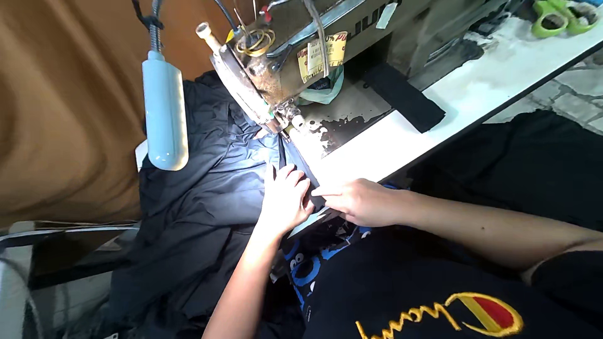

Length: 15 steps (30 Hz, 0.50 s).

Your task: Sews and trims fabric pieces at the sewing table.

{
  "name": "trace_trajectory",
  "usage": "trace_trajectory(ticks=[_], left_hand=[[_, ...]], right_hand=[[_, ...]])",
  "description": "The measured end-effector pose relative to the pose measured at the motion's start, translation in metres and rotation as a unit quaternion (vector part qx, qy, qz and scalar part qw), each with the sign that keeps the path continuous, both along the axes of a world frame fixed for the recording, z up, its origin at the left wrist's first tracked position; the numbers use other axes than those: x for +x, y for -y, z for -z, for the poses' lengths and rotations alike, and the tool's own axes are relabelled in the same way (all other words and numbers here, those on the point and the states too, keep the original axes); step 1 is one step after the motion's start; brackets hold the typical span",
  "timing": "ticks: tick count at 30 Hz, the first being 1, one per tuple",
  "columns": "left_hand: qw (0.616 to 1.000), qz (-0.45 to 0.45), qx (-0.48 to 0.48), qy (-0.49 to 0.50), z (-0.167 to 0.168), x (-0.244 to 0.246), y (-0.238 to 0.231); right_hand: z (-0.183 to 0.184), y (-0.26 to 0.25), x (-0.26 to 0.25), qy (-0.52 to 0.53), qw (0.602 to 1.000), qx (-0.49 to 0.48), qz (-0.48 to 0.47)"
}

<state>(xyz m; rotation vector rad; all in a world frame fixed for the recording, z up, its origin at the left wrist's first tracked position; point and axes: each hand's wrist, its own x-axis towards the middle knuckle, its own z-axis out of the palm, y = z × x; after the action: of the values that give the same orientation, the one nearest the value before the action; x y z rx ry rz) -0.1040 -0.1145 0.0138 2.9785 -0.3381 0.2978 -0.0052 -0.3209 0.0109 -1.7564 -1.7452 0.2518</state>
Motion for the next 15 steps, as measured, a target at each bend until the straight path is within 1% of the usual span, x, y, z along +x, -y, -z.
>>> trace_trajectory(ticks=[2, 4, 7, 8, 11, 13, 15], left_hand=[[1.000, 0.009, -0.019, 0.015, 0.004, 0.002, 0.001], [0.999, 0.011, -0.028, 0.034, 0.008, 0.004, 0.002], [0.997, 0.012, -0.034, 0.065, 0.015, 0.007, -0.003], [0.996, 0.015, -0.041, 0.082, 0.017, 0.008, -0.004], [0.989, 0.021, -0.066, 0.134, 0.021, 0.012, -0.004], [0.987, 0.022, -0.073, 0.145, 0.021, 0.012, -0.003], [0.986, 0.022, -0.077, 0.147, 0.021, 0.011, -0.004]], right_hand=[[-0.003, -0.004, 0.001, 0.005, 0.999, 0.031, 0.014], [-0.003, -0.005, 0.002, 0.028, 0.999, 0.028, 0.020], [-0.005, -0.004, -0.001, 0.043, 0.994, -0.099, 0.027], [-0.003, -0.004, -0.003, 0.043, 0.991, -0.123, 0.031], [0.007, -0.003, -0.006, 0.067, 0.993, -0.088, 0.044], [0.009, -0.005, -0.006, 0.074, 0.993, -0.075, 0.046], [0.006, -0.006, -0.006, 0.069, 0.993, -0.084, 0.046]])
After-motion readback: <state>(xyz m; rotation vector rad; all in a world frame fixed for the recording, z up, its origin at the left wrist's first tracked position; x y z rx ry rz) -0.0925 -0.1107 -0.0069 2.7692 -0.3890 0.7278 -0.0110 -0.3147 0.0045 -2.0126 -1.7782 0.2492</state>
